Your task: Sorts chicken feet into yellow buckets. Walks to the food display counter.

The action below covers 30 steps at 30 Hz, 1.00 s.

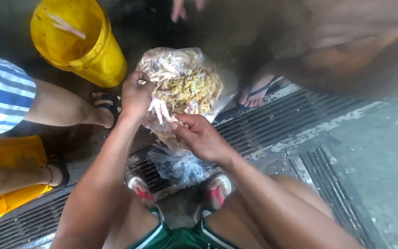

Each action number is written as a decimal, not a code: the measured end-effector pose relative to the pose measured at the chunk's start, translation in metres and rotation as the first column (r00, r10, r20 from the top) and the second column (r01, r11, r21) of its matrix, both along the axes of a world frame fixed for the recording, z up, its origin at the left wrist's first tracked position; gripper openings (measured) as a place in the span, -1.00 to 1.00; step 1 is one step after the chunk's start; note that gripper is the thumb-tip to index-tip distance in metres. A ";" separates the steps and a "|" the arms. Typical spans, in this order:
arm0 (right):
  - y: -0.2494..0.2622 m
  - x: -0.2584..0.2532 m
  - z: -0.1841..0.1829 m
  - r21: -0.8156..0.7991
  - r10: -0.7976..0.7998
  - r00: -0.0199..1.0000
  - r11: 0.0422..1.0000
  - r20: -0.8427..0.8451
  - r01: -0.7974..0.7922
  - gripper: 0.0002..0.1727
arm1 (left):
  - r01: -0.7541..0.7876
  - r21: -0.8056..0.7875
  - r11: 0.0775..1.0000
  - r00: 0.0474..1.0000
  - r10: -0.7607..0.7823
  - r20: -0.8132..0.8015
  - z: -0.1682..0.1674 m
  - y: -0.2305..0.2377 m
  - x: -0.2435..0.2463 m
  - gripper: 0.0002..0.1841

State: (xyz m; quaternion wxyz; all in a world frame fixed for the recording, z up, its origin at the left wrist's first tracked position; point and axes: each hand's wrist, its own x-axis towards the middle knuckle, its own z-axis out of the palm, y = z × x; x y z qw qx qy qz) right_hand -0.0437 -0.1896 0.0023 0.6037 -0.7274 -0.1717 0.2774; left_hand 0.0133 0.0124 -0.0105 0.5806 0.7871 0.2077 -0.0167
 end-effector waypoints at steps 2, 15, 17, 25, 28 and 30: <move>-0.002 -0.011 0.004 0.053 0.003 1.000 0.999 0.012 -0.003 -0.72 | -0.113 0.003 0.994 0.993 0.114 -0.016 -0.005 0.014 0.005 -0.78; -0.006 0.001 -0.005 0.145 -0.085 0.984 0.984 -0.156 0.108 -0.59 | -0.167 -0.365 0.916 0.985 0.170 -0.026 0.013 -0.021 -0.010 -0.93; -0.006 -0.001 -0.005 0.194 -0.095 0.971 0.971 -0.218 0.138 -0.49 | -0.087 -0.327 0.941 0.995 0.099 0.022 0.009 -0.029 -0.015 -0.91; -0.001 -0.004 -0.007 0.314 -0.159 0.967 0.925 -0.198 0.216 -0.69 | 0.035 -0.238 0.971 0.993 -0.006 0.122 0.012 -0.031 -0.013 -0.76; -0.001 -0.007 0.002 0.314 -0.116 0.979 0.935 -0.168 0.165 -0.69 | 0.034 -0.275 0.961 0.993 -0.001 0.120 0.012 -0.029 -0.009 -0.66; -0.007 -0.016 0.015 0.280 -0.027 0.997 0.959 -0.071 0.045 -0.70 | -0.027 -0.312 0.950 0.990 0.068 0.121 0.008 -0.021 -0.002 -0.70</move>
